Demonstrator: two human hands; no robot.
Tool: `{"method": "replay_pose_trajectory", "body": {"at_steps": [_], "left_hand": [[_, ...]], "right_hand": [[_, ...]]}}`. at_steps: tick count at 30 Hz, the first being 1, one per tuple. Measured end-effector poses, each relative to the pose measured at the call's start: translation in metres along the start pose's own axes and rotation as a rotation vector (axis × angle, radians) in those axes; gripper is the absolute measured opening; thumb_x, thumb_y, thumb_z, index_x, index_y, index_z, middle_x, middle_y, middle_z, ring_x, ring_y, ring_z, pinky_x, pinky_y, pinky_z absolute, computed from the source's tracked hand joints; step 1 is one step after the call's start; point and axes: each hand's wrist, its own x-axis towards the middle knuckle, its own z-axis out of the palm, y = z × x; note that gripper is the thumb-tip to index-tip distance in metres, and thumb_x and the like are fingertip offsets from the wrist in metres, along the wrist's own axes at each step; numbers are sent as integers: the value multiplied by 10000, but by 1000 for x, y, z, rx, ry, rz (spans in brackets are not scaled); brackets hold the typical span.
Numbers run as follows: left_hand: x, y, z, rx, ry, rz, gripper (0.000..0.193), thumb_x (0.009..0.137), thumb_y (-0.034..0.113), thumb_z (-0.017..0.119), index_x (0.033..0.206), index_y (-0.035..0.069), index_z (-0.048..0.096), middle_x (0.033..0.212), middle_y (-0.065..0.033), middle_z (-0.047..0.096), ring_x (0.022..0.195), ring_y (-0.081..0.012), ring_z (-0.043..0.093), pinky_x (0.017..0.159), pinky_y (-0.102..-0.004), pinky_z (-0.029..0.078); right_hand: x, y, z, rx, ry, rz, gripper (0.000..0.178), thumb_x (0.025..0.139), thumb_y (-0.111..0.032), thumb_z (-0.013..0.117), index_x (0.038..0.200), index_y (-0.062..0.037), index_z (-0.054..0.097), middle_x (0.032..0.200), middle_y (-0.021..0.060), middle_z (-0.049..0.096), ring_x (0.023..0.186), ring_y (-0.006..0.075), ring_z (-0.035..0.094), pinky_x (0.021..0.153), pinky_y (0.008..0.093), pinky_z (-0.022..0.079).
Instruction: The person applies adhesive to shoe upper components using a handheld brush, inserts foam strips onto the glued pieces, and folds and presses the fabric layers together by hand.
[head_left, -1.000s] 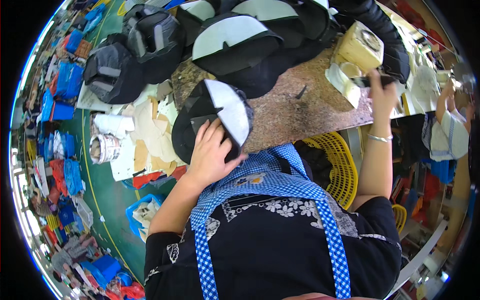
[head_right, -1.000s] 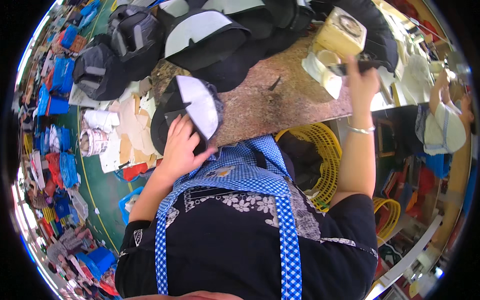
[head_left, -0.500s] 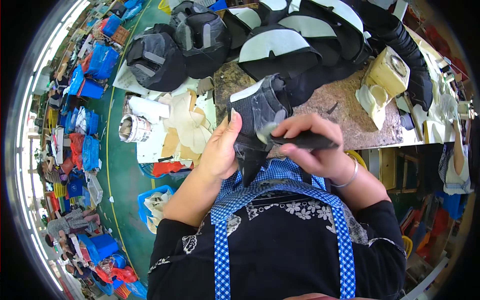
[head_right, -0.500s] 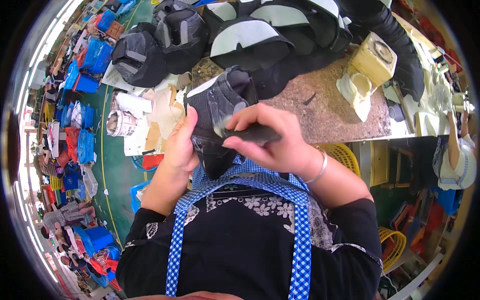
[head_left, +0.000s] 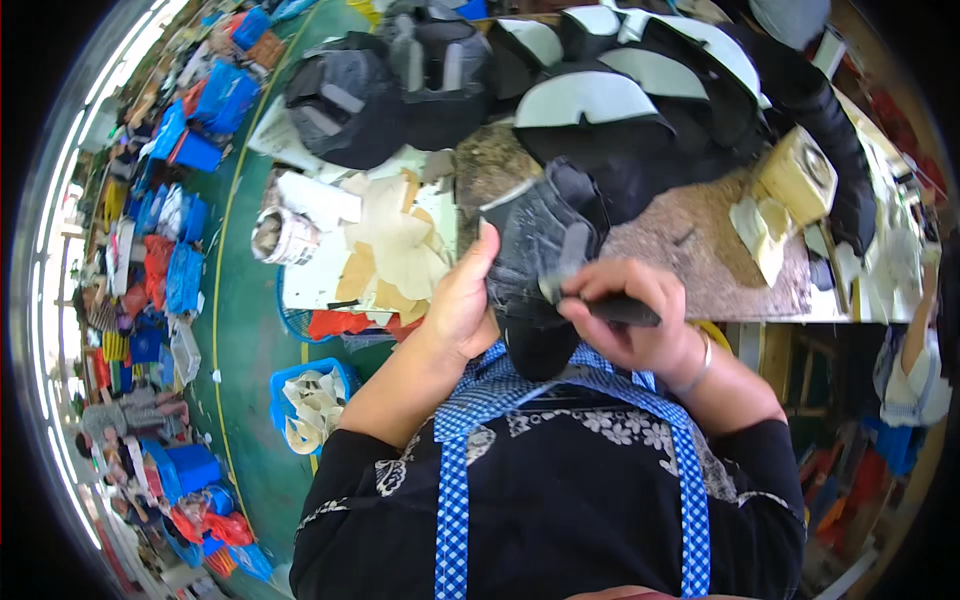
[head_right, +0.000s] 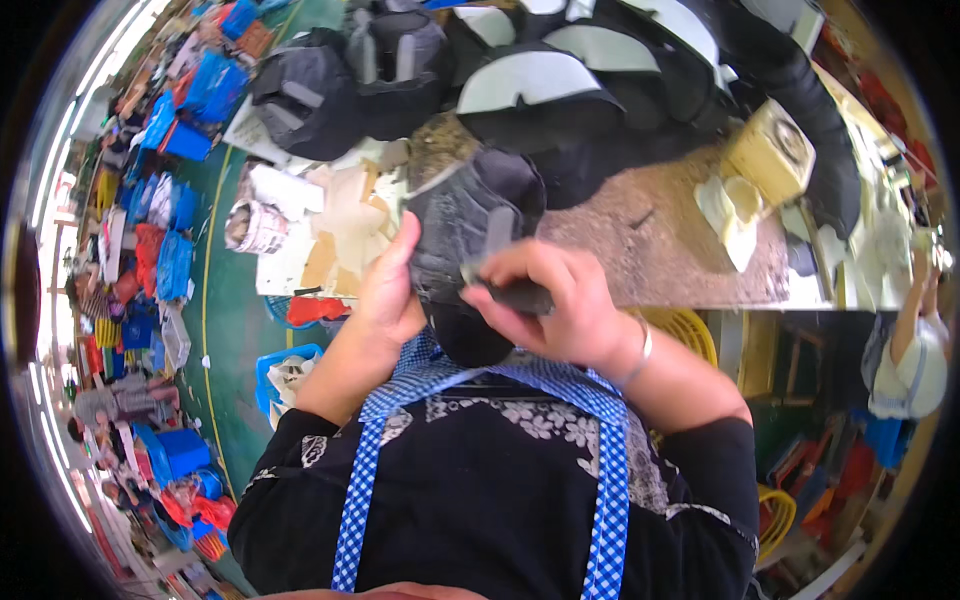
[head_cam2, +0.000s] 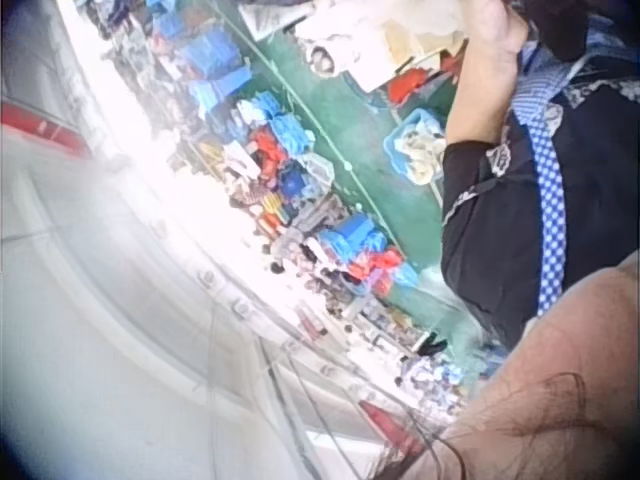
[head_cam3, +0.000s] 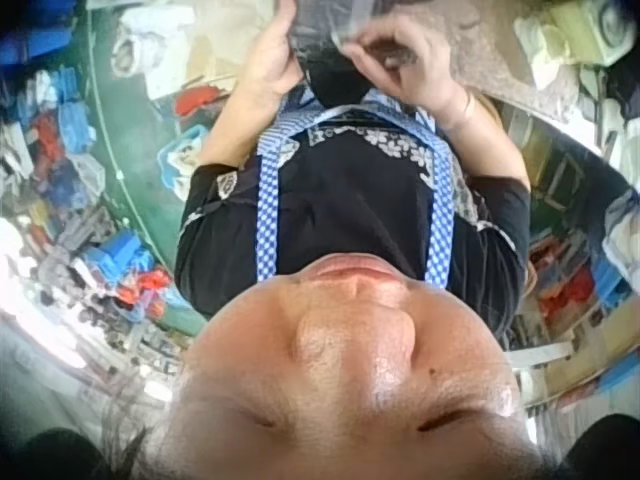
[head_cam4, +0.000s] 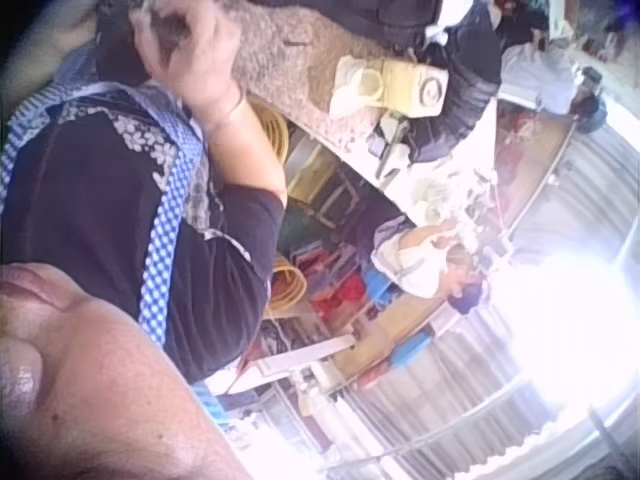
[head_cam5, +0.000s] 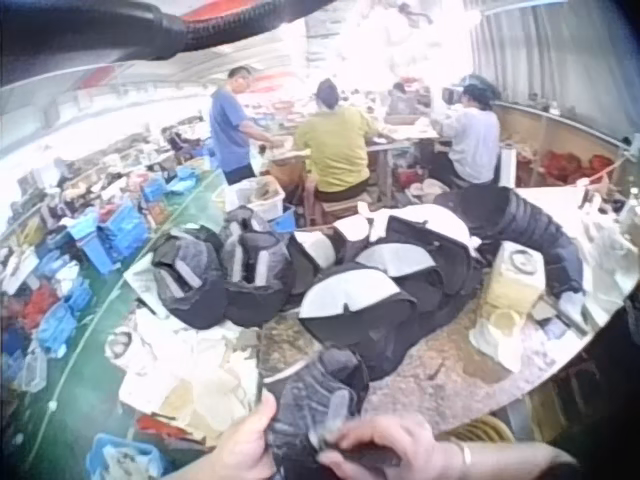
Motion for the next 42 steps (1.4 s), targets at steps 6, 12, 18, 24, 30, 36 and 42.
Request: {"method": "replay_pose_trajectory", "body": {"at_steps": [6, 12, 18, 24, 30, 36, 42], "left_hand": [[-39, -15, -33, 818, -155, 45, 579, 760, 84, 639, 1266, 1, 370, 1246, -113, 454, 1189, -199, 386, 1016, -338, 259], [-28, 38, -74, 816, 237, 503, 356, 745, -20, 595, 1091, 0, 512, 988, -73, 598, 881, -152, 567, 807, -298, 451], [-8, 123, -164, 522, 490, 855, 463, 717, -39, 605, 1147, -11, 434, 1084, -121, 543, 974, -209, 541, 877, -312, 417], [-1, 99, -179, 1444, 1213, 955, 653, 718, 125, 670, 1223, -59, 299, 1175, -249, 413, 1115, -308, 422, 967, -373, 310], [22, 38, -104, 1149, 454, 894, 540, 751, 198, 657, 1166, -40, 408, 1160, -184, 443, 1051, -308, 452, 959, -375, 311], [19, 5, -65, -134, -238, -158, 683, 832, 533, 413, 1209, -36, 404, 1248, -194, 430, 1147, -299, 436, 995, -406, 312], [19, -2, -70, -165, 22, 36, 425, 855, 197, 478, 1204, -39, 421, 1175, -182, 505, 1117, -306, 472, 988, -436, 336]], "right_hand": [[-8, 15, -48, 308, 689, 391, 112, 901, -102, 435, 845, -10, 466, 811, 138, 605, 501, 90, 491, 475, 196, 398], [-17, 27, -44, 398, 577, 562, 115, 896, -114, 456, 839, -14, 450, 810, 134, 598, 505, 93, 495, 480, 189, 387], [-21, 35, -39, 392, 460, 652, 96, 828, -31, 539, 857, -53, 451, 764, 89, 593, 492, 65, 453, 467, 170, 369], [29, 39, -48, -891, 154, 538, 335, 722, -240, 677, 935, -51, 501, 548, 69, 551, 504, 233, 572, 501, 315, 444], [63, 98, -64, -1173, -185, 569, 267, 746, -288, 603, 905, -83, 540, 665, 128, 604, 652, 348, 593, 584, 409, 468], [36, 19, -45, -934, -53, -125, 340, 546, -135, 586, 885, -109, 564, 638, 42, 490, 569, 233, 506, 496, 351, 404], [-35, 12, -55, -956, -474, 36, 352, 597, -73, 573, 948, -55, 601, 624, 26, 478, 548, 191, 487, 507, 271, 388]]}}
